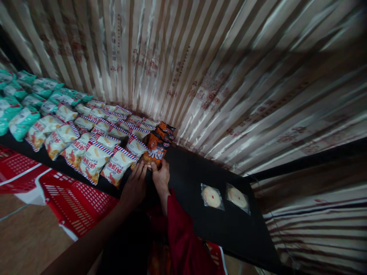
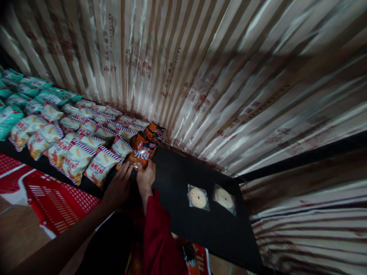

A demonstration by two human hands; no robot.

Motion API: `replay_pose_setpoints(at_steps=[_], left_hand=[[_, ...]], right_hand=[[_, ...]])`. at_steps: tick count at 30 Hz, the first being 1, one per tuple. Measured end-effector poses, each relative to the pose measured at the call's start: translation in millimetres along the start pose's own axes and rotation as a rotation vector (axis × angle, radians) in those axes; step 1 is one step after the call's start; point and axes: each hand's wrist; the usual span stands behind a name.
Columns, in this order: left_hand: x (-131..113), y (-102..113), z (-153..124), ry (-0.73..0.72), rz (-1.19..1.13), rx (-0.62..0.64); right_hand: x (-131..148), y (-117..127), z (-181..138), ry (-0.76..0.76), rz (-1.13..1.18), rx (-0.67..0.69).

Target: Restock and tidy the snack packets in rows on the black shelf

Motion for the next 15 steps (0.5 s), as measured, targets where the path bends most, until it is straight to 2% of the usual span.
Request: replay_pose_setpoints(at_steps=[9, 15], left_hand=[[-0.6, 0.4, 1.9, 0.007, 0.008, 0.01], [0.7, -0.3, -0.5, -0.021, 0.004, -0.008]], right_hand=[[0.8, -1.4, 0.6, 0.012, -0.013, -0.013], [-3.2, 2.2, 0.0, 0.05, 0.065, 0.029]])
Point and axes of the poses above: each hand's wrist, its own z-axis towards the middle knuckle, its own y-axis out of the back of the hand, x = y × z, and after that the axes turned 3 degrees about -x, right-handed
